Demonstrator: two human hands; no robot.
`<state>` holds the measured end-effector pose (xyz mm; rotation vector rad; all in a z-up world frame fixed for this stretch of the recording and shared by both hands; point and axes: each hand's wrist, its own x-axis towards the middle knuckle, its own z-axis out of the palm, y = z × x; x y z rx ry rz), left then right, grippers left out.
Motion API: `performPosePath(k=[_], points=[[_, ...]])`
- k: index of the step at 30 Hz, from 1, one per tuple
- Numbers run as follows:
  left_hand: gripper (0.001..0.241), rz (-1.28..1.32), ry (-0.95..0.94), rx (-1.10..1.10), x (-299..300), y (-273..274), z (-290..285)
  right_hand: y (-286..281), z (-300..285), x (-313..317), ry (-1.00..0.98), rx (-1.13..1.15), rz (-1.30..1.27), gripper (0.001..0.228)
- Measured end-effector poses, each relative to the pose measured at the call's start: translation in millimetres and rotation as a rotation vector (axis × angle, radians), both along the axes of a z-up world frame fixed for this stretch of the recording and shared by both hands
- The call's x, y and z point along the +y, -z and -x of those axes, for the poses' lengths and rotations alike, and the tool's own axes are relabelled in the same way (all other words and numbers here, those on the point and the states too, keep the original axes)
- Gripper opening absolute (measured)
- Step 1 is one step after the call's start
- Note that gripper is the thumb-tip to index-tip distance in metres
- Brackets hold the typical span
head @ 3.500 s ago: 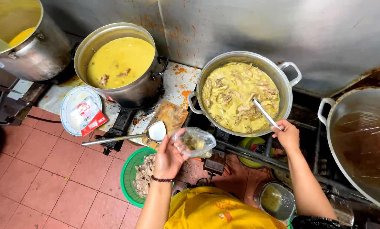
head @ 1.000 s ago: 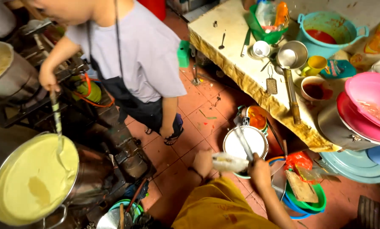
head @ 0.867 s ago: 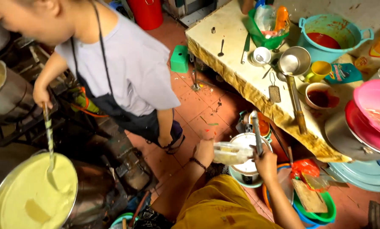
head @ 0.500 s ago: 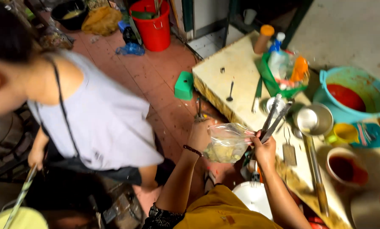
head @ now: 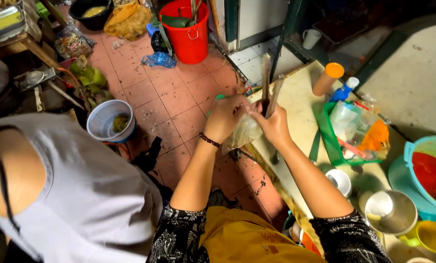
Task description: The person packages cooked meat and broth into plastic bags. They use tongs to place meat into a bag, then use a measuring cup to pour yellow broth from a large pot into the bag before tying it closed.
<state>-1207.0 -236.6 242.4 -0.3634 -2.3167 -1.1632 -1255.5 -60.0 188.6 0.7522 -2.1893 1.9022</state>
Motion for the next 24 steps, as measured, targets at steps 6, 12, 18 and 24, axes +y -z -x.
performPosePath(k=[6, 12, 18, 24], points=[[0.006, -0.219, -0.17, -0.055, -84.3, -12.1, 77.6, -33.9, 91.8, -57.9, -0.081, 0.203, -0.092, 0.028], [0.014, -0.319, -0.172, -0.208, -196.3, 16.1, 163.9, -10.4, 201.9, -122.3, -0.068, 0.04, -0.279, 0.04], [0.008, -0.43, -0.187, -0.309, -285.2, 46.0, 247.0, 26.9, 275.3, -219.3, -0.271, 0.421, -0.548, 0.052], [0.003, -0.558, -0.201, -0.238, -360.3, 97.2, 326.0, 55.1, 368.8, -337.8, -0.223, 0.239, -0.384, 0.047]])
